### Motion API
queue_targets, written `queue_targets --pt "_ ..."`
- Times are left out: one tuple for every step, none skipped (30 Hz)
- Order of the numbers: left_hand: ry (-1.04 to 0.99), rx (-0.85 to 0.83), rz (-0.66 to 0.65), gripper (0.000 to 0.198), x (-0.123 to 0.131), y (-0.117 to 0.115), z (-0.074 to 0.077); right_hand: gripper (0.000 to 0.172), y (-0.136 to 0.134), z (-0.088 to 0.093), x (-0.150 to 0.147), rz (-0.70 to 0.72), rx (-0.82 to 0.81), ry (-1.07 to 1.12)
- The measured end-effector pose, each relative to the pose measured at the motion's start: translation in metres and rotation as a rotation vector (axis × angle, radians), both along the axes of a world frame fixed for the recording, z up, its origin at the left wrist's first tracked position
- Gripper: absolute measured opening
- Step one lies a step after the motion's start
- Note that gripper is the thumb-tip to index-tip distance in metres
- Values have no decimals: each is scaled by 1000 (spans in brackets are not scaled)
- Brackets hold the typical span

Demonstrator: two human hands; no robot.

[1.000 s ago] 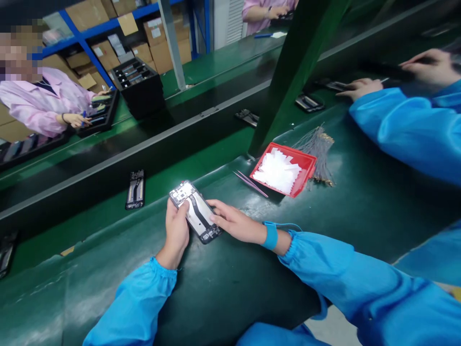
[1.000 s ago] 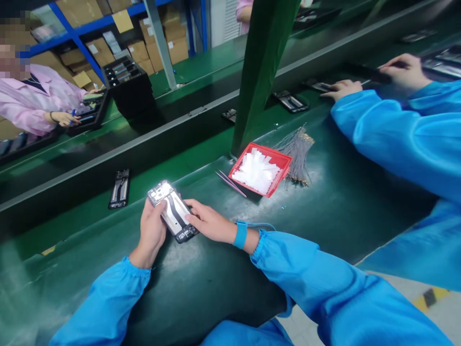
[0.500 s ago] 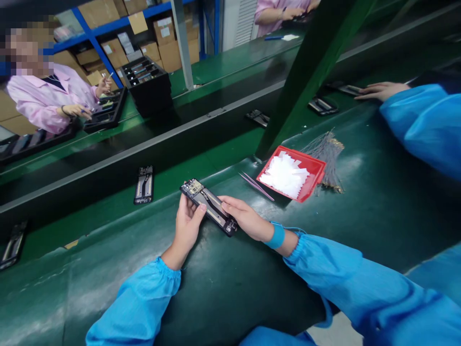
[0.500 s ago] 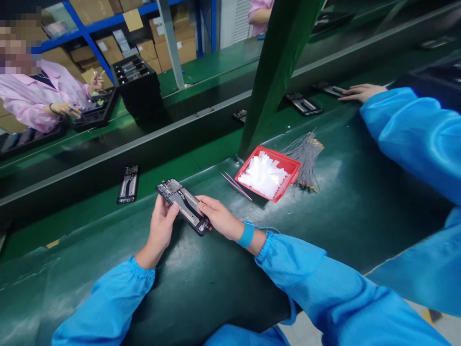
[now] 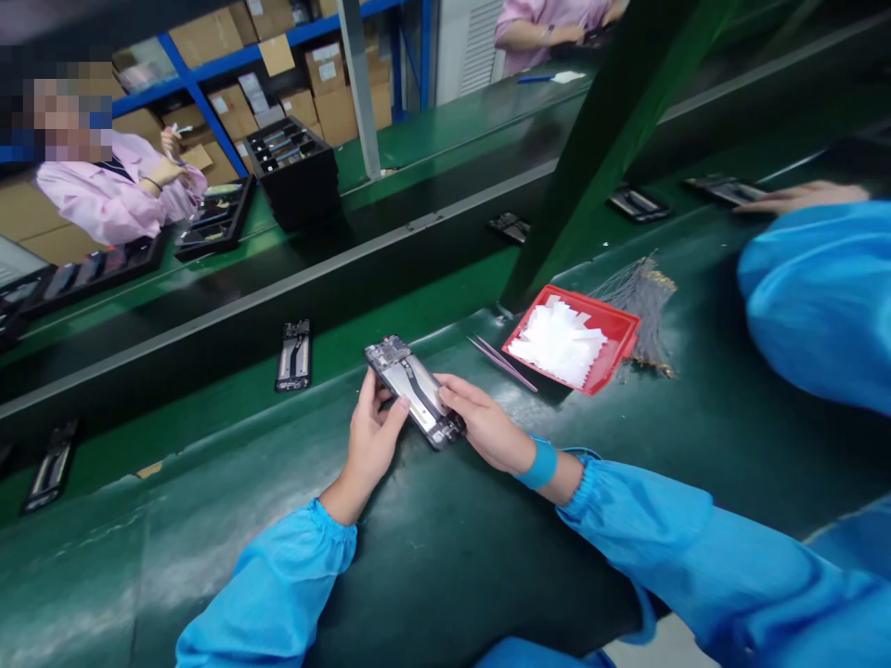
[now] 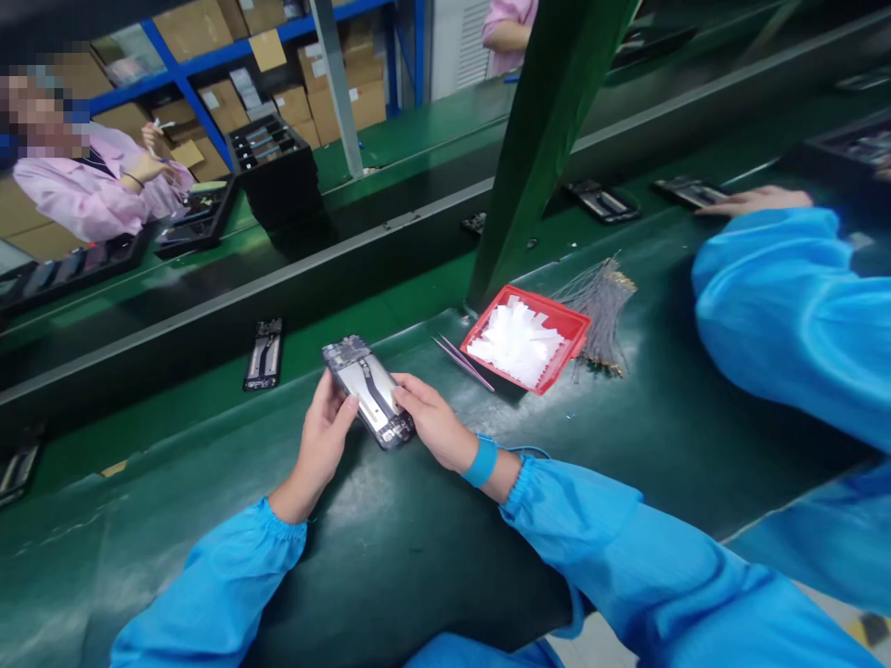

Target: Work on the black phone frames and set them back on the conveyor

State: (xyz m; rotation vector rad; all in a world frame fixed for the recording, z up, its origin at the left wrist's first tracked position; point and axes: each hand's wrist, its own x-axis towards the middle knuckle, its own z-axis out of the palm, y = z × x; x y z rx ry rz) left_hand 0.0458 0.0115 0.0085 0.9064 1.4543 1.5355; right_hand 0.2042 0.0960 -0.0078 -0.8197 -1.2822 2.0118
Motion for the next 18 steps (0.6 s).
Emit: queue_targets --pt "-18 -59 -19 85 -1 0 0 49 0 -1 -1 -26 -26 13" --pt "-44 -115 -57 86 -3 0 -1 52 0 -1 -2 -32 -57 26" --pt "-72 -162 -102 87 -6 2 -1 56 1 -1 -2 -18 -84 34" --pt "-97 -196 -139 89 -10 4 -2 59 2 0 -3 8 -98 35" --pt "-115 -218 -151 89 -16 9 -2 61 3 0 -3 42 -94 29" --pt "-117 -230 -131 87 -24 15 -3 64 3 1 -3 80 -73 14" --pt "-98 -240 -85 85 -33 23 -2 65 4 2 -3 114 -38 -5" --pt "-57 -246 -29 82 -43 33 -2 65 5 3 -3 142 5 -24" --pt "8 -249 23 79 -54 43 0 65 5 4 -2 163 47 -38" --pt "97 -248 65 78 -64 52 3 64 5 4 -2 178 83 -46" --pt "212 -242 100 76 -73 60 7 63 5 4 -2 187 108 -50" --pt "348 -225 136 74 -79 65 13 62 5 4 -2 191 122 -50" --pt "494 -195 174 72 -83 66 22 61 5 3 -2 193 124 -46" --pt "636 -153 210 67 -83 64 33 61 5 3 -2 194 121 -40" --pt "757 -95 235 60 -79 56 45 61 6 1 -3 194 116 -35" --pt "834 -26 230 50 -72 45 59 61 6 0 -3 197 113 -29" --pt "851 45 172 36 -62 29 74 61 6 -1 -4 204 111 -22" --pt "816 105 57 27 -50 11 89 61 7 -3 -5 215 111 -12"
